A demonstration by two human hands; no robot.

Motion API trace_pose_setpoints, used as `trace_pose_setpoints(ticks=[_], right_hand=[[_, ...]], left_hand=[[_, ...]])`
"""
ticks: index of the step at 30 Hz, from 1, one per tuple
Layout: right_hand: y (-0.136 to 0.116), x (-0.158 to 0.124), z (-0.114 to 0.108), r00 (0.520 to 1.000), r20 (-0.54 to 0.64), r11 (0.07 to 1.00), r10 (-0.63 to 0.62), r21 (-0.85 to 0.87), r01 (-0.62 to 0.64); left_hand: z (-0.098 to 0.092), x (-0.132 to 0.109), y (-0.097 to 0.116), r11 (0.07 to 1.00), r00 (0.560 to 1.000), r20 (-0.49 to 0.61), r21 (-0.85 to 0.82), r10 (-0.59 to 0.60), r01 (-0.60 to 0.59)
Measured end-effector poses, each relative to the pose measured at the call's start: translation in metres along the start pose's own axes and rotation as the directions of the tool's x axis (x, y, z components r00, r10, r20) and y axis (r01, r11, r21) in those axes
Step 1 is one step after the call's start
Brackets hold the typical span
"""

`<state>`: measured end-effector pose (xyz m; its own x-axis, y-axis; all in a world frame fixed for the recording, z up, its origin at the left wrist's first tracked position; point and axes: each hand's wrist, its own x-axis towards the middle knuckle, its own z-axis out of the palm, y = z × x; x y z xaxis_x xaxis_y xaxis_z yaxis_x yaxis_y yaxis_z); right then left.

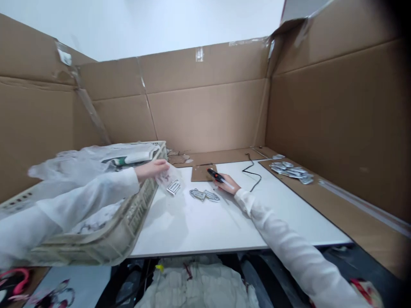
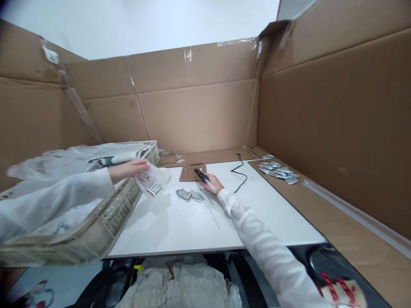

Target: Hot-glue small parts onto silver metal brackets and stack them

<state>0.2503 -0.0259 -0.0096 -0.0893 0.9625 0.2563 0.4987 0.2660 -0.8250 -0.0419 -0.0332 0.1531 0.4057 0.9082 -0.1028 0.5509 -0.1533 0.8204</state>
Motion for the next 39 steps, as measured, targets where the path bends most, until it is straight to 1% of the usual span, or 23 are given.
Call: trace_pose_setpoints(ticks=[3, 5, 6, 8, 9, 11, 12, 13, 15, 17, 19, 22, 24, 27, 29, 32, 33, 34, 35, 37, 39], right_hand=[[0.006, 0.004, 0.001, 1.000, -0.011, 1.000, 0.017, -0.002, -0.017], [0.011, 0.007, 0.002, 1.000, -0.021, 1.000, 0.010, -0.001, -0.010], [0.014, 0.009, 0.002, 1.000, -0.024, 1.000, -0.003, -0.006, 0.003], [0.019, 0.012, 0.003, 0.999, -0.037, 0.999, -0.023, -0.028, 0.022], [0.020, 0.013, 0.003, 0.999, -0.043, 0.999, -0.025, -0.041, 0.023], [0.021, 0.014, 0.003, 0.998, -0.053, 0.998, -0.017, -0.068, 0.013], [0.020, 0.014, 0.003, 0.998, -0.056, 0.996, -0.018, -0.085, 0.014], [0.019, 0.013, 0.004, 0.998, -0.056, 0.994, -0.027, -0.104, 0.021], [0.016, 0.012, 0.004, 0.997, -0.052, 0.989, -0.057, -0.141, 0.049], [0.014, 0.010, 0.005, 0.995, -0.057, 0.983, -0.086, -0.169, 0.075], [0.012, 0.009, 0.005, 0.992, -0.065, 0.978, -0.106, -0.185, 0.092], [0.013, 0.009, 0.005, 0.990, -0.065, 0.973, -0.123, -0.206, 0.107], [0.014, 0.010, 0.005, 0.990, -0.064, 0.969, -0.129, -0.221, 0.112], [0.014, 0.010, 0.006, 0.988, -0.058, 0.961, -0.142, -0.248, 0.123], [0.013, 0.010, 0.006, 0.988, -0.052, 0.957, -0.144, -0.261, 0.126], [0.012, 0.009, 0.007, 0.990, -0.042, 0.957, -0.133, -0.265, 0.117], [0.012, 0.009, 0.007, 0.990, -0.042, 0.956, -0.132, -0.270, 0.116], [0.012, 0.008, 0.007, 0.990, -0.042, 0.953, -0.136, -0.280, 0.119], [0.012, 0.008, 0.007, 0.989, -0.045, 0.949, -0.142, -0.291, 0.123], [0.013, 0.008, 0.008, 0.986, -0.046, 0.942, -0.161, -0.307, 0.139], [0.013, 0.007, 0.009, 0.984, -0.040, 0.939, -0.172, -0.309, 0.152]], left_hand=[[0.049, 0.028, -0.013, 0.978, 0.994, 0.107, 0.205, 0.019, -0.041], [0.073, 0.040, -0.022, 0.964, 0.985, 0.174, 0.260, 0.003, -0.048], [0.081, 0.044, -0.025, 0.963, 0.979, 0.205, 0.266, -0.021, -0.035], [0.092, 0.050, -0.030, 0.961, 0.968, 0.234, 0.277, -0.085, 0.017], [0.096, 0.053, -0.033, 0.951, 0.969, 0.224, 0.307, -0.108, 0.035], [0.100, 0.058, -0.041, 0.915, 0.973, 0.192, 0.403, -0.127, 0.040], [0.103, 0.060, -0.047, 0.885, 0.970, 0.194, 0.464, -0.147, 0.042], [0.105, 0.062, -0.053, 0.855, 0.962, 0.214, 0.517, -0.170, 0.036], [0.108, 0.065, -0.064, 0.821, 0.940, 0.269, 0.571, -0.207, 0.018], [0.110, 0.067, -0.072, 0.815, 0.934, 0.306, 0.578, -0.186, -0.027], [0.108, 0.069, -0.071, 0.834, 0.942, 0.316, 0.545, -0.114, -0.082], [0.099, 0.070, -0.055, 0.841, 0.958, 0.286, 0.511, 0.030, -0.179], [0.094, 0.067, -0.040, 0.815, 0.960, 0.240, 0.521, 0.145, -0.254], [0.087, 0.059, -0.019, 0.731, 0.945, 0.182, 0.600, 0.270, -0.324], [0.084, 0.051, -0.009, 0.641, 0.920, 0.176, 0.670, 0.351, -0.373], [0.077, 0.042, 0.005, 0.481, 0.846, 0.219, 0.741, 0.487, -0.469], [0.072, 0.039, 0.011, 0.443, 0.822, 0.215, 0.756, 0.527, -0.482], [0.065, 0.037, 0.017, 0.426, 0.806, 0.187, 0.770, 0.561, -0.475], [0.055, 0.034, 0.023, 0.436, 0.797, 0.126, 0.782, 0.590, -0.446], [0.026, 0.027, 0.033, 0.503, 0.776, -0.070, 0.797, 0.627, -0.335], [-0.013, 0.016, 0.035, 0.587, 0.737, -0.284, 0.788, 0.613, -0.184]])
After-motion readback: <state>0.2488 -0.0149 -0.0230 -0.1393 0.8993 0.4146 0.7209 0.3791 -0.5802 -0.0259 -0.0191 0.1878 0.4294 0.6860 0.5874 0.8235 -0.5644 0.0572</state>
